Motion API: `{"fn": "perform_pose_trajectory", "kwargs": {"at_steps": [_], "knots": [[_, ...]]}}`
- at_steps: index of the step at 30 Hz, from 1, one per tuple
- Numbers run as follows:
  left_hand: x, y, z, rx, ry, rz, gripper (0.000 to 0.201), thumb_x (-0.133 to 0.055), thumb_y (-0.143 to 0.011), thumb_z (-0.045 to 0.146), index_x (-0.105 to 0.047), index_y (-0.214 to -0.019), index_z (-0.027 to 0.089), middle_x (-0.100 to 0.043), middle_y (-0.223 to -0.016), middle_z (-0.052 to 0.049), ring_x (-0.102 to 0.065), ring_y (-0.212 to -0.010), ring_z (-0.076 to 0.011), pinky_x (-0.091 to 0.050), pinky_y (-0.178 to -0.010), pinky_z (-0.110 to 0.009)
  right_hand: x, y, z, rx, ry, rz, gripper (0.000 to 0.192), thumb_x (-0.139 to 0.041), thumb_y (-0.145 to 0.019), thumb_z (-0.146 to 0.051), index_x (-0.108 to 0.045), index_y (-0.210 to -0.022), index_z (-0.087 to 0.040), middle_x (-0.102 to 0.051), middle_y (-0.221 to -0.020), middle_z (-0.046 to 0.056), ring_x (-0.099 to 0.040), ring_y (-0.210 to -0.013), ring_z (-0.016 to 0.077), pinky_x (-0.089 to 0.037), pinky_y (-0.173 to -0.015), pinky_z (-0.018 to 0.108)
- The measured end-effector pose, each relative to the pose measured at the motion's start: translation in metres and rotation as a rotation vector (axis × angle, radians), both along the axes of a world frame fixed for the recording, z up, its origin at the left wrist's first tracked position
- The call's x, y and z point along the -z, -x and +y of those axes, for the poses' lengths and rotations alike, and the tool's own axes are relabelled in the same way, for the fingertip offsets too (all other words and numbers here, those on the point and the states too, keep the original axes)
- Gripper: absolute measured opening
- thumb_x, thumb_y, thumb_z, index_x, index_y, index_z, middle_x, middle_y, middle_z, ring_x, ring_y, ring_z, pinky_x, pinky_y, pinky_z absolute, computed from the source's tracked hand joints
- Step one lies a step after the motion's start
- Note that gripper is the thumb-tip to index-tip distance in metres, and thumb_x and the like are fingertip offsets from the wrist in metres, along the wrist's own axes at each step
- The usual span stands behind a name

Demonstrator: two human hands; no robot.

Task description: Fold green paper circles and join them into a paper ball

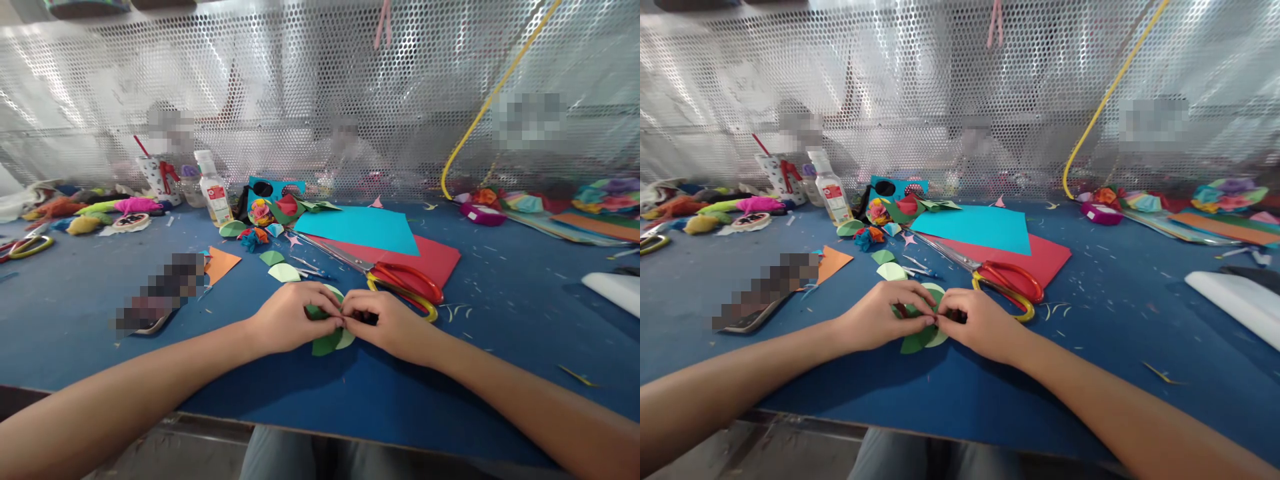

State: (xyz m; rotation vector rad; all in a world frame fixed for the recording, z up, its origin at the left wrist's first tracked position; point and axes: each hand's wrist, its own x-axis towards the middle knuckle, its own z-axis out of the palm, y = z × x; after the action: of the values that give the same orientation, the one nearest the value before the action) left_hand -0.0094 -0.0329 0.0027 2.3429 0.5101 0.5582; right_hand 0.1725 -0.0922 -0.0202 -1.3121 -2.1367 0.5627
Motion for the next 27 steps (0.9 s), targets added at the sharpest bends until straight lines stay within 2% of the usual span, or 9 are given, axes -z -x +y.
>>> {"fn": "perform_pose_trajectory", "kwargs": {"at_steps": [6, 14, 20, 27], "knots": [[0.0013, -0.0002, 0.0003, -0.105, 0.074, 0.017, 0.018, -0.058, -0.072, 0.019, -0.065, -0.088, 0.017, -0.063, -0.081, -0.003, -0.058, -0.070, -0.0120, -0.044, -0.056, -0.020, -0.0013, 0.0014, 0.0002, 0.031, 0.030, 0.040, 0.015, -0.048, -0.081, -0.018, -0.053, -0.067, -0.017, -0.049, -0.069, -0.001, -0.046, -0.058, 0.0100, -0.037, -0.054, 0.023], [0.0033, -0.0007, 0.0039, -0.199, 0.252, 0.025, 0.019, -0.058, -0.074, 0.031, -0.063, -0.085, 0.016, -0.063, -0.074, -0.001, -0.055, -0.064, -0.0107, -0.042, -0.052, -0.019, -0.0034, 0.0011, -0.0012, 0.051, -0.062, 0.129, 0.013, -0.049, -0.081, -0.019, -0.055, -0.071, -0.018, -0.053, -0.074, 0.001, -0.050, -0.066, 0.0121, -0.040, -0.063, 0.025], [0.0043, -0.0014, 0.0063, -0.150, 0.270, -0.012, 0.019, -0.057, -0.076, 0.031, -0.066, -0.078, 0.015, -0.065, -0.085, -0.004, -0.056, -0.068, -0.0112, -0.043, -0.055, -0.019, -0.0041, -0.0001, -0.0007, 0.058, -0.102, 0.157, 0.011, -0.050, -0.081, -0.018, -0.055, -0.070, -0.018, -0.054, -0.075, 0.001, -0.051, -0.068, 0.0122, -0.042, -0.063, 0.024], [0.0027, -0.0022, 0.0083, -0.082, 0.314, -0.055, 0.017, -0.057, -0.077, 0.026, -0.070, -0.076, 0.015, -0.066, -0.092, -0.005, -0.059, -0.084, -0.0148, -0.045, -0.065, -0.021, -0.0024, -0.0012, -0.0012, 0.045, -0.176, 0.105, 0.010, -0.050, -0.080, -0.017, -0.056, -0.072, -0.018, -0.054, -0.075, 0.001, -0.051, -0.068, 0.0121, -0.042, -0.064, 0.025]]}}
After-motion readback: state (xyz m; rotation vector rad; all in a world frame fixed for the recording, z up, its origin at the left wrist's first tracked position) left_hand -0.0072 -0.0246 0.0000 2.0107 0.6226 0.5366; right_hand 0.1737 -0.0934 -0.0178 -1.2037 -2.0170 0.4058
